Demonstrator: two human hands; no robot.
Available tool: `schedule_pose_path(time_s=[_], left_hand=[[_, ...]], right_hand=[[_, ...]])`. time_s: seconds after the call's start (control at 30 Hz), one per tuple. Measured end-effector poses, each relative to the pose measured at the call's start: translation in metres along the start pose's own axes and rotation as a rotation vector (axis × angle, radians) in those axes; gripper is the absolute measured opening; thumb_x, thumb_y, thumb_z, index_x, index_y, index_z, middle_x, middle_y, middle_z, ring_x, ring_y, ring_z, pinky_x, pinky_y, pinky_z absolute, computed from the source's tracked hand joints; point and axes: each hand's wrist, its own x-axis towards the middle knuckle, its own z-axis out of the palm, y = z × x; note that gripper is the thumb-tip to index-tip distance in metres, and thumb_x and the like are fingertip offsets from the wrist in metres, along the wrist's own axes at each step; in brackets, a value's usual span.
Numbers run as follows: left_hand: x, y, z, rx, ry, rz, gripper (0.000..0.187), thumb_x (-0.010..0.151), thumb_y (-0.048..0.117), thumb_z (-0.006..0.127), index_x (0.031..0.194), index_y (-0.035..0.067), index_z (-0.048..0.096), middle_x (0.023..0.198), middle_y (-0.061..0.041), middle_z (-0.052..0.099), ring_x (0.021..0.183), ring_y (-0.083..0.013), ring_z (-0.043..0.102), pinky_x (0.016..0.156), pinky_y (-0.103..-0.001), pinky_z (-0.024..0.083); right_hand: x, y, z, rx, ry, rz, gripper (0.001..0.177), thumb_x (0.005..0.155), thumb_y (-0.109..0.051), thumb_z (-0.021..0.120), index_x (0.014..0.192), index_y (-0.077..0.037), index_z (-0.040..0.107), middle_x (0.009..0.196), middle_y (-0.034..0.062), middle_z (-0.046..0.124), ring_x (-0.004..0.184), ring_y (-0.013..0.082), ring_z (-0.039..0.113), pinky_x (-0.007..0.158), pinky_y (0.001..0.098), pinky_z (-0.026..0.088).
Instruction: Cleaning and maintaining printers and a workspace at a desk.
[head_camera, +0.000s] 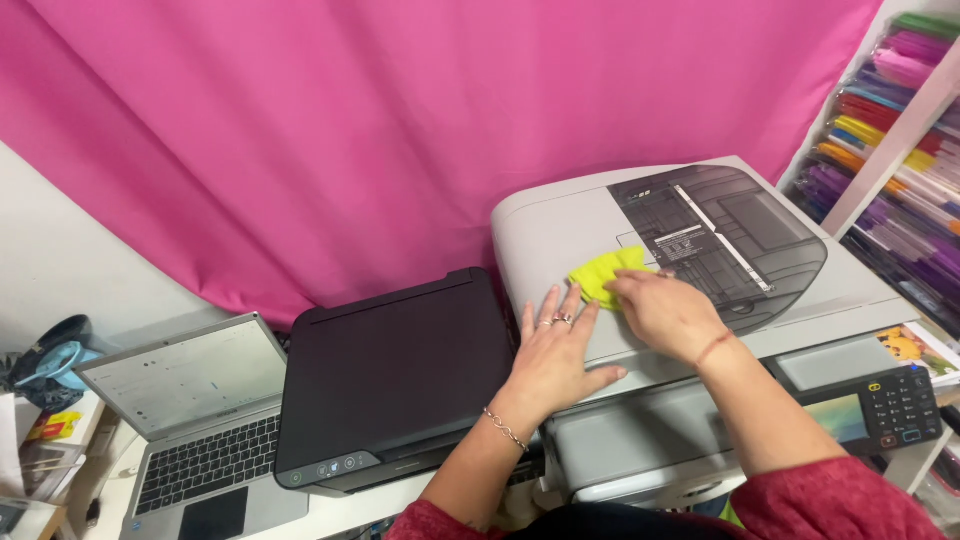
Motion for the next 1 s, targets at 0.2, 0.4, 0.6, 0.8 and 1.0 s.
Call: schedule_pose_path(time_s=[0.2, 0.4, 0.6, 0.8, 1.0], left_hand=[[0.018, 0.008, 0.048, 0.035, 0.004, 0.244, 0.068, 0.092, 0.043, 0.06, 0.153, 0.02, 0.04, 0.16, -0.012, 0.04, 0.153, -0.036, 0.03, 0.123, -0.067, 0.012], [0.033, 0.016, 0.053, 0.139, 0.241, 0.351, 0.053, 0.089, 0.027, 0.065, 0.139, 0.013, 0.056, 0.148, -0.008, 0.056, 0.142, -0.0312, 0.046, 0.115, -0.062, 0.029], [0.033, 0.02, 0.053, 0.186, 0.279, 0.314, 0.05, 0.089, 0.03, 0.061, 0.136, 0.014, 0.06, 0.139, -0.008, 0.062, 0.136, -0.0294, 0.052, 0.117, -0.065, 0.024], [-0.006, -0.003, -0.019, -0.158, -0.059, 0.056, 0.071, 0.096, 0.059, 0.047, 0.143, 0.007, 0.054, 0.162, -0.018, 0.038, 0.154, -0.0381, 0.025, 0.122, -0.064, 0.017], [0.022, -0.05, 0.011, -0.528, 0.183, -0.109, 0.062, 0.109, 0.041, 0.033, 0.154, -0.002, 0.035, 0.163, -0.03, 0.026, 0.153, -0.0463, 0.018, 0.125, -0.06, 0.015]], right_hand=[[-0.088, 0.034, -0.025, -0.085, -0.064, 0.29, 0.03, 0.097, -0.029, 0.043, 0.12, -0.031, 0.062, 0.118, 0.0016, 0.075, 0.097, 0.03, 0.079, 0.083, 0.0457, 0.065], [-0.11, 0.023, -0.045, 0.065, 0.542, 0.341, 0.029, 0.098, -0.017, 0.059, 0.125, -0.009, 0.069, 0.124, 0.0051, 0.074, 0.089, 0.0358, 0.071, 0.07, 0.0441, 0.057], [-0.098, 0.005, -0.05, 0.119, 0.535, 0.132, 0.031, 0.09, -0.013, 0.063, 0.119, -0.005, 0.069, 0.117, 0.0107, 0.076, 0.087, 0.0353, 0.072, 0.077, 0.0419, 0.056], [-0.069, -0.018, -0.019, 0.207, -0.011, -0.01, 0.042, 0.1, -0.045, 0.052, 0.127, -0.018, 0.069, 0.154, 0.0034, 0.054, 0.144, 0.0336, 0.047, 0.12, 0.0551, 0.035], [0.005, -0.03, 0.011, 0.169, -0.178, -0.012, 0.056, 0.102, -0.049, 0.038, 0.15, -0.019, 0.037, 0.169, 0.0097, 0.024, 0.156, 0.0371, 0.02, 0.124, 0.0614, 0.02]])
